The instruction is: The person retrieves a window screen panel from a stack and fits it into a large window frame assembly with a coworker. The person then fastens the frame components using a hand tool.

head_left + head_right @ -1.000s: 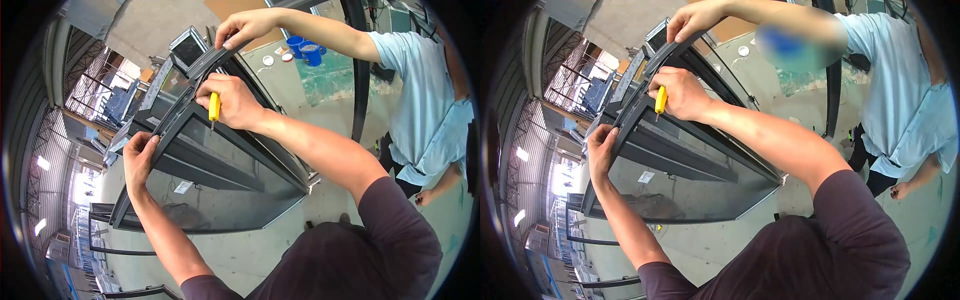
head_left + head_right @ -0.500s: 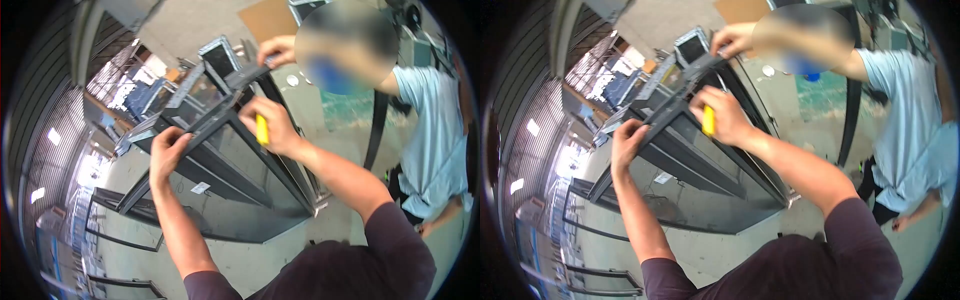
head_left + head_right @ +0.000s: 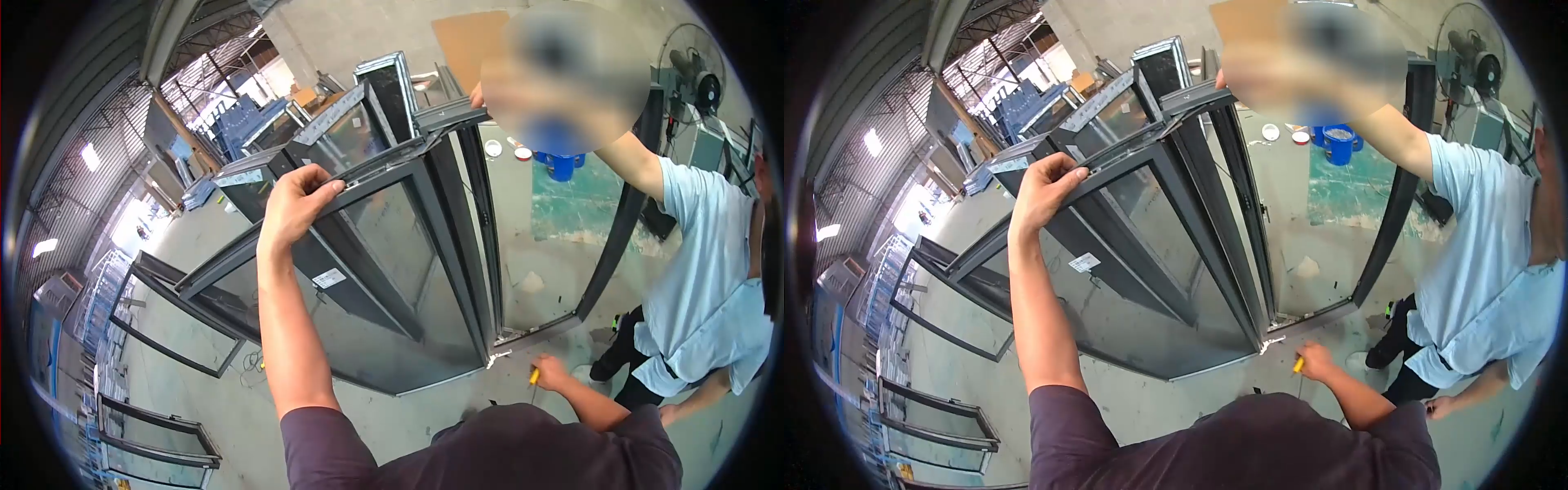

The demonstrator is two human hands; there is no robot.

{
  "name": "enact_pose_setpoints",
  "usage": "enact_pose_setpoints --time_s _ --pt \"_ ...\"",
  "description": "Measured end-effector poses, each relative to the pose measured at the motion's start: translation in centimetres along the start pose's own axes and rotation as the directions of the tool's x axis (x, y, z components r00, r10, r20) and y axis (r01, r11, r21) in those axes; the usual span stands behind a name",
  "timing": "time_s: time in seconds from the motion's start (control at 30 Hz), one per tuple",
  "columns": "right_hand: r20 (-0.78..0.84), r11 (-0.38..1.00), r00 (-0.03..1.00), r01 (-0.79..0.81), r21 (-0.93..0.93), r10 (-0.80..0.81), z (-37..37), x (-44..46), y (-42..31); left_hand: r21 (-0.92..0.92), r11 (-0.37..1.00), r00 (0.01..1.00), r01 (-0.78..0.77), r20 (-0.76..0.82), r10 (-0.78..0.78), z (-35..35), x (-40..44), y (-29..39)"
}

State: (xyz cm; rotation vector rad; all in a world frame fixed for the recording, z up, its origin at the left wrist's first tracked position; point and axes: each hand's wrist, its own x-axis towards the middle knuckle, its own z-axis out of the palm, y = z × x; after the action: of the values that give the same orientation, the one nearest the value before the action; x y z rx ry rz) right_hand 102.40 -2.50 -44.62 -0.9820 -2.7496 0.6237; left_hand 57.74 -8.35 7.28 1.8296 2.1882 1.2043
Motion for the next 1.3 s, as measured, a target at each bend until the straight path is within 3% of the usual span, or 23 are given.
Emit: enact_pose_setpoints --time_s 0.07,0.1,0.2,0.23,0.27,0.37,0.53,0.6,0.7,0.77,0.8,0.83,0.9,0.93,1.03,1.3 --pt "0.191 0.987 0.968 -0.152 -0.053 0.160 1.6 -3.8 2.5 0.259 0.957 0.990 -0.129 -0.030 0.141 -0.4 -0.3 0.4" --pt "0.235 0.965 0.937 -0.243 -0.095 0.259 1.5 -6.0 2.8 0.203 0.978 0.998 -0.044 -0.034 0.052 -0.2 -0.8 1.0" --pt "0.336 0.891 0.830 -0.447 -0.077 0.446 3.9 -11.8 5.7 0.140 0.978 0.987 -0.154 -0.022 0.159 0.4 -0.4 1.0" --pt "0.351 0.834 0.765 -0.543 -0.097 0.539 4.2 -13.3 5.9 0.080 0.972 0.971 -0.223 -0.068 0.229 0.5 0.1 -0.5" --pt "0.372 0.724 0.650 -0.684 -0.095 0.663 4.7 -14.4 6.0 0.057 0.980 0.981 -0.192 -0.022 0.194 0.3 0.7 -1.3" --pt "0.376 0.595 0.529 -0.799 -0.082 0.761 3.9 -17.0 6.0 0.077 0.981 0.984 -0.177 -0.005 0.177 0.4 0.7 -1.6" --pt "0.369 0.509 0.463 -0.860 -0.030 0.806 2.7 -17.7 4.6 0.074 0.973 0.976 -0.219 0.000 0.219 0.5 0.9 -1.5" --pt "0.333 0.528 0.501 -0.849 0.009 0.799 2.7 -17.1 3.9 0.053 0.969 0.970 -0.243 -0.012 0.244 0.8 0.7 -1.7" --pt "0.290 0.570 0.561 -0.820 0.061 0.776 2.5 -15.9 2.5 0.174 0.952 0.964 -0.251 -0.046 0.263 1.1 0.3 -0.8" --pt "0.266 0.584 0.583 -0.807 0.086 0.767 3.1 -15.3 2.1 0.125 0.969 0.975 -0.213 -0.039 0.219 1.0 0.7 -1.5" --pt "0.287 0.622 0.623 -0.776 0.108 0.728 3.8 -14.8 2.3 0.273 0.957 0.995 -0.096 -0.007 0.101 0.9 -2.3 5.4" --pt "0.308 0.660 0.663 -0.740 0.129 0.683 4.2 -14.4 2.5 0.271 0.958 0.995 -0.095 -0.003 0.100 1.2 -2.3 5.6" --pt "0.344 0.682 0.674 -0.722 0.119 0.654 4.5 -13.6 2.6 0.279 0.956 0.990 -0.086 -0.086 0.114 1.4 -2.4 5.5" --pt "0.377 0.705 0.686 -0.701 0.112 0.622 4.6 -13.2 2.6 0.148 0.969 0.979 -0.197 -0.023 0.203 0.7 0.7 -0.8" --pt "0.312 0.755 0.753 -0.640 0.143 0.579 5.5 -13.1 3.2 0.123 0.979 0.987 -0.160 -0.003 0.162 0.7 1.0 -0.6" --pt "0.328 0.762 0.741 -0.642 0.088 0.586 5.7 -13.5 4.2 0.121 0.975 0.981 -0.187 -0.025 0.191 0.9 0.6 -0.5"
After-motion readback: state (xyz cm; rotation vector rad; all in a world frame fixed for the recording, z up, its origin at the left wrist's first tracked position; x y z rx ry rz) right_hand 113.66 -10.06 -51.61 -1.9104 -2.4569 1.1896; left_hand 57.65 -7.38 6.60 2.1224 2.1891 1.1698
